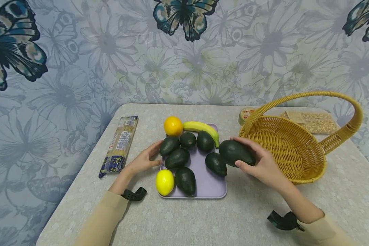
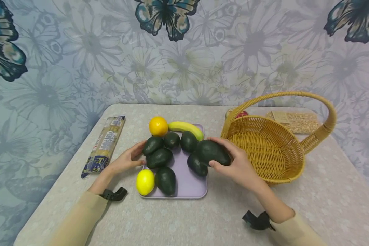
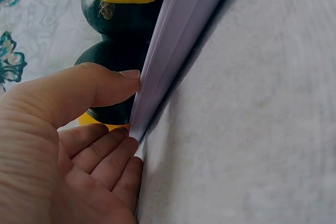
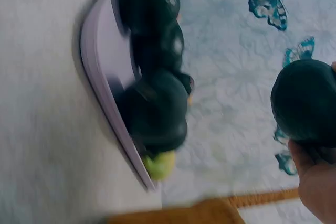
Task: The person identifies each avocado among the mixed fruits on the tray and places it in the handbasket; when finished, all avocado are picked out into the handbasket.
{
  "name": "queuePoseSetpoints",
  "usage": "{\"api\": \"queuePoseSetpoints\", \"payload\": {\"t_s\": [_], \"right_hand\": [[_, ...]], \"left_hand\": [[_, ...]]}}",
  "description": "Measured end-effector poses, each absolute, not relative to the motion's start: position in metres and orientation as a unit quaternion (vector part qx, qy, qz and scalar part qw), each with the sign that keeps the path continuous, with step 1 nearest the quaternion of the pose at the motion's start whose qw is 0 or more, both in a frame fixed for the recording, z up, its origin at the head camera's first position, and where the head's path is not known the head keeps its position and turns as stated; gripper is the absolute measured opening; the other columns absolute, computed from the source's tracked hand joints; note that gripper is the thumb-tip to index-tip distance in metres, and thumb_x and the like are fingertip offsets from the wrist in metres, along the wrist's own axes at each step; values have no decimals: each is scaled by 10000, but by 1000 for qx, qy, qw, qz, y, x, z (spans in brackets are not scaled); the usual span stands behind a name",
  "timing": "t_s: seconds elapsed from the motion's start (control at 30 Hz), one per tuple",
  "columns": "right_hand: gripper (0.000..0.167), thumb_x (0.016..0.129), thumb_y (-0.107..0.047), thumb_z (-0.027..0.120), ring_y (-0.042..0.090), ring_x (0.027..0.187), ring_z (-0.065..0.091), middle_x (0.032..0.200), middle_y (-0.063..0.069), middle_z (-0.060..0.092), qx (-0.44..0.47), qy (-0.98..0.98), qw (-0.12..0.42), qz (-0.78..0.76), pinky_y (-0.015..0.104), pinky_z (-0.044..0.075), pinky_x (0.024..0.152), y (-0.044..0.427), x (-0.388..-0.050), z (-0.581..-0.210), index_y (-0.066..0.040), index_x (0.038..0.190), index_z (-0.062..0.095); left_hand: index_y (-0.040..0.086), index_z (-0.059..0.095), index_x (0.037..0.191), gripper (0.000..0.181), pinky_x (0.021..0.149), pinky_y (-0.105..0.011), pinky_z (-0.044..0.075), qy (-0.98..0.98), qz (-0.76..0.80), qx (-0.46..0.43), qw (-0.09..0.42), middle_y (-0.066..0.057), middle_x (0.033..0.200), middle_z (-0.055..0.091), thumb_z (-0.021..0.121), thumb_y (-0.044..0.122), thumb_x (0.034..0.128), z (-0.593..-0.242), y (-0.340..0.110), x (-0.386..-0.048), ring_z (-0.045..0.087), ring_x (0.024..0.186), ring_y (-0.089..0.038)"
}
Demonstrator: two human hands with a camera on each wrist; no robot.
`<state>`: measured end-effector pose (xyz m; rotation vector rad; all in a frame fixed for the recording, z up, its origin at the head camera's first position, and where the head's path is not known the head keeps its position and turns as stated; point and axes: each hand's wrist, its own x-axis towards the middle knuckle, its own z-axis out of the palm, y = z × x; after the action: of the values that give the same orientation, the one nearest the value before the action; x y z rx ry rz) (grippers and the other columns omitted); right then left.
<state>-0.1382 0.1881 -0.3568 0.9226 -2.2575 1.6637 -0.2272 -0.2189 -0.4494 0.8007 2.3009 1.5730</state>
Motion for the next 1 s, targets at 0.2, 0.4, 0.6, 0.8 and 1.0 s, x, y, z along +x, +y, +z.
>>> {"api": "queuePoseSetpoints", "payload": {"t_s": [0.2, 0.4, 0.6, 0.8, 1.0], "right_hand": [[695, 731, 203, 662, 154, 1200, 495, 1351, 135, 506, 290, -774, 108, 552, 183, 433, 930, 227, -133, -352, 24, 1367, 448], [629, 780, 128, 668, 69, 1106, 537, 1320, 2, 534, 237, -819, 130, 505, 125, 464, 833, 262, -137, -356, -11, 1363, 473], [571, 861, -158, 697, 124, 1016, 549, 1299, 85, 527, 157, -895, 69, 412, 173, 491, 712, 282, -149, -366, -140, 1389, 479], [574, 864, -236, 699, 295, 1006, 567, 1287, 175, 536, 175, -909, 9, 378, 291, 509, 725, 286, -164, -377, -103, 1379, 483], [573, 870, -248, 691, 287, 1024, 559, 1285, 175, 536, 191, -907, -34, 373, 338, 511, 730, 285, -168, -378, -69, 1371, 479]], "left_hand": [[-38, 180, 1479, 801, 1128, -487, 179, 787, 537, 278, 124, -235, 1507, 225, 644, -77, 827, -450, -219, -229, 228, 1371, -380], [-27, 192, 1480, 796, 1131, -478, 172, 789, 534, 280, 121, -227, 1507, 232, 650, -45, 829, -449, -219, -228, 231, 1371, -374], [-21, 195, 1481, 801, 1132, -471, 172, 790, 534, 277, 119, -222, 1507, 236, 652, -55, 824, -450, -219, -227, 236, 1370, -370], [-26, 194, 1480, 798, 1132, -479, 166, 789, 535, 277, 122, -222, 1508, 233, 646, -59, 824, -451, -219, -227, 228, 1373, -373], [-18, 187, 1484, 804, 1131, -477, 173, 788, 536, 278, 124, -217, 1511, 232, 647, -63, 826, -449, -219, -227, 231, 1373, -368]]}}
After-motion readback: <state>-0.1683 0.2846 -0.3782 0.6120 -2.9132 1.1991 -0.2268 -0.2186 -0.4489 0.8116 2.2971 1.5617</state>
